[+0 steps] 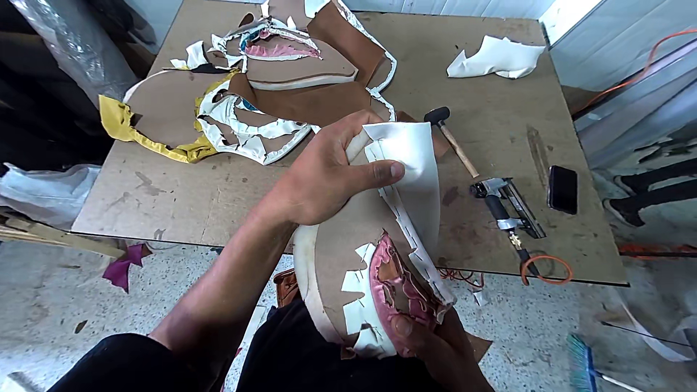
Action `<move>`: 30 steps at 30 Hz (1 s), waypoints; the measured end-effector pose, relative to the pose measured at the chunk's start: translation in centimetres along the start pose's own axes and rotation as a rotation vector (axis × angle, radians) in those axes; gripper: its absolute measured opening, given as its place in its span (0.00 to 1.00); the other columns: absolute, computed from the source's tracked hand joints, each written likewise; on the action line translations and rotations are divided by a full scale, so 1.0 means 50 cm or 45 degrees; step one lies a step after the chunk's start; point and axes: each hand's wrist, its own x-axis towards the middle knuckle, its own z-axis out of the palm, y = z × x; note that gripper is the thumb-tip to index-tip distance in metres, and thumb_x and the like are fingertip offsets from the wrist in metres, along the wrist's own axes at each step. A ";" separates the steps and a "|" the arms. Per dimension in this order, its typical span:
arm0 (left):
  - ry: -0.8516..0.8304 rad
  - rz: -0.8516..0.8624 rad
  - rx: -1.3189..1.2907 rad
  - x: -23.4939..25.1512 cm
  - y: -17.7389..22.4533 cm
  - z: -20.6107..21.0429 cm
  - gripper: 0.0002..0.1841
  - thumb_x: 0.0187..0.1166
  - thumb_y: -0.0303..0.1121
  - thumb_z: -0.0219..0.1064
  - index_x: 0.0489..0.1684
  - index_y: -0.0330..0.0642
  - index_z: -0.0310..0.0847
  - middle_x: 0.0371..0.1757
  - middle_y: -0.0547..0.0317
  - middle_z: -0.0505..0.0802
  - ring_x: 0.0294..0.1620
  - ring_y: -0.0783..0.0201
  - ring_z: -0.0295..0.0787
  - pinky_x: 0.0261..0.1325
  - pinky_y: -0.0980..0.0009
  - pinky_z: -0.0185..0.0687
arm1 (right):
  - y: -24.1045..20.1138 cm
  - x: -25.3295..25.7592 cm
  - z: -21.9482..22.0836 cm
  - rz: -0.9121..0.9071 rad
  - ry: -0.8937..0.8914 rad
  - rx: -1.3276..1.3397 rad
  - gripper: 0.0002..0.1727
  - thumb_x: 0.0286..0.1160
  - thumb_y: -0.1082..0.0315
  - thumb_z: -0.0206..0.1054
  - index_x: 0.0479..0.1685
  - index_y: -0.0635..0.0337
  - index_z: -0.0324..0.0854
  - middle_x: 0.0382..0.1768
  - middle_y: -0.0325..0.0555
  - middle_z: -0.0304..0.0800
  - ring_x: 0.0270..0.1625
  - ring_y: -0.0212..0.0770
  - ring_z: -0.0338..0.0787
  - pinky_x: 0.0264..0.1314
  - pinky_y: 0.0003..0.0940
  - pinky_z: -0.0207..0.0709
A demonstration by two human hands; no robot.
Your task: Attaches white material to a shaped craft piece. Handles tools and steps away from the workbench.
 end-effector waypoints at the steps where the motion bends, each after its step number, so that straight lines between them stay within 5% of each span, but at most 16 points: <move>1: -0.002 0.005 0.016 -0.001 0.003 0.000 0.18 0.77 0.26 0.74 0.63 0.35 0.77 0.47 0.50 0.93 0.45 0.58 0.94 0.49 0.63 0.96 | 0.001 -0.001 -0.001 -0.006 -0.006 -0.020 0.22 0.80 0.57 0.71 0.71 0.49 0.78 0.57 0.31 0.92 0.59 0.27 0.90 0.66 0.28 0.85; 20: 0.066 0.026 0.045 -0.033 0.014 -0.008 0.16 0.78 0.26 0.73 0.60 0.35 0.77 0.45 0.49 0.93 0.43 0.58 0.93 0.46 0.64 0.95 | 0.013 -0.015 -0.009 -0.026 -0.137 -0.038 0.21 0.81 0.55 0.71 0.69 0.49 0.80 0.55 0.31 0.93 0.58 0.26 0.90 0.66 0.27 0.85; 30: 0.106 0.095 0.273 -0.044 0.040 0.000 0.12 0.80 0.30 0.72 0.57 0.40 0.80 0.45 0.58 0.93 0.42 0.65 0.93 0.44 0.68 0.96 | 0.012 -0.005 0.029 0.013 0.026 0.060 0.20 0.79 0.60 0.72 0.68 0.48 0.79 0.53 0.30 0.94 0.53 0.25 0.92 0.62 0.25 0.87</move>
